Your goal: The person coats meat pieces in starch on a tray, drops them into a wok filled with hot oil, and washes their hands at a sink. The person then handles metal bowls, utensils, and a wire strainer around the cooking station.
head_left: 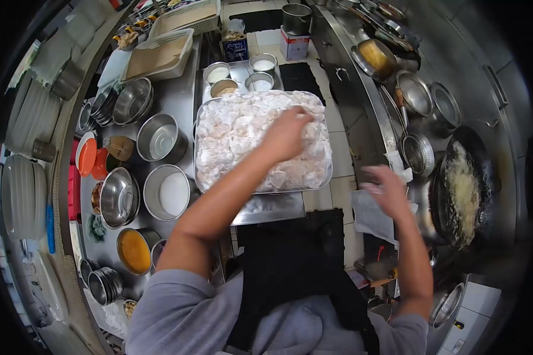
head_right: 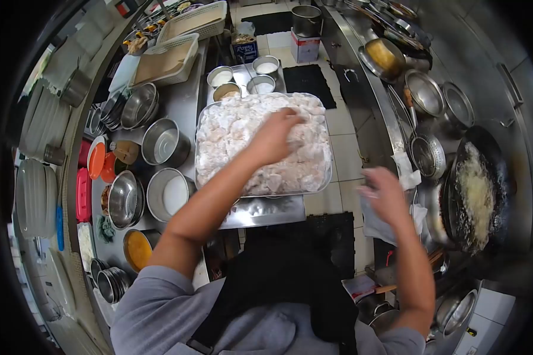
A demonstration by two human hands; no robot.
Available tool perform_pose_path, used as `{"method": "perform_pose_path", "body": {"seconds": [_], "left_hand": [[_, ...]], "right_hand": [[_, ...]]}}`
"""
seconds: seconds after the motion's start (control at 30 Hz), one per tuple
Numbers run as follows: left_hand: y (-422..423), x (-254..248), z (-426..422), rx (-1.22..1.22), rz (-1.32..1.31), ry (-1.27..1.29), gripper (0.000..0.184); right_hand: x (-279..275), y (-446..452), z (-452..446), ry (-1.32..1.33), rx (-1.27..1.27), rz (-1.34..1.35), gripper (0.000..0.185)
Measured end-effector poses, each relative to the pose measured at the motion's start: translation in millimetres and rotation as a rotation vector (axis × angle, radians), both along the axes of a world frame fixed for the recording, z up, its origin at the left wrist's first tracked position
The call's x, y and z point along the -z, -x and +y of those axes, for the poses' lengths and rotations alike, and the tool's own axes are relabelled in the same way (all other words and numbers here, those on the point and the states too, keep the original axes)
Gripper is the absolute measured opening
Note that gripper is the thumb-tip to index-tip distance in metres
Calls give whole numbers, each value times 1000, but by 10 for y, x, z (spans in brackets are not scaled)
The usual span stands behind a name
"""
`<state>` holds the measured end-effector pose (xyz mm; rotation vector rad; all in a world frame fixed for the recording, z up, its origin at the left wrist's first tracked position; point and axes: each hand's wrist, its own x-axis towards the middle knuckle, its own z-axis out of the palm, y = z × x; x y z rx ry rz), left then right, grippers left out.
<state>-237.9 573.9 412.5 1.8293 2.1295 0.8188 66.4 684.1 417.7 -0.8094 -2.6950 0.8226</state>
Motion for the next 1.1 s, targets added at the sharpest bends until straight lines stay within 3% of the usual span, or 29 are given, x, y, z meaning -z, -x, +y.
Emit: {"method": "perform_pose_path", "body": {"seconds": [0.03,0.1,0.13,0.2,0.27,0.33,0.43,0.57,0.6,0.63,0.7,0.8,0.87,0.93,1.03,1.1], "left_hand": [[289,0,-249,-69,80,76,64],[676,-8,-642,-191,233,268,93],[745,23,-788,-185,224,263,93],[784,97,-1020,-178,437,507,113],[805,300,-1092,-242,401,508,118],[856,361,-1073,-363,239,523,126],[746,470,-1010,-431,125,471,127],[432,488,-990,-432,159,409,117],[413,480,-1000,-450,189,365,105],[430,551,-1017,-422,194,353,105],[533,828,-1032,-480,192,180,89],[670,971,-1056,-429,204,20,74],[671,791,-1036,-410,178,48,71],[685,695,-1015,-384,160,57,68],[713,663,-905,-331,174,-26,60],[700,618,-837,-358,43,-69,59]], "right_hand": [[240,375,-111,-208,-86,-3,53],[182,1189,-415,-233,-238,-100,75],[184,1523,-537,-317,-299,-88,84],[220,2103,-711,-483,-394,-158,100],[249,2502,-713,-573,-422,-240,108],[244,2758,-623,-523,-515,-421,114],[311,2869,-479,-481,-558,-490,121],[594,2756,-351,-563,-687,-417,100],[562,2737,-348,-607,-697,-382,87],[555,2713,-345,-608,-667,-391,87],[586,2620,-315,-549,-669,-169,83],[957,2627,-219,-561,-616,45,61],[861,2602,-242,-520,-548,145,48],[727,2589,-277,-438,-499,81,40],[555,2575,-294,-290,-383,88,38],[485,2548,-249,-246,-347,146,37]]}}
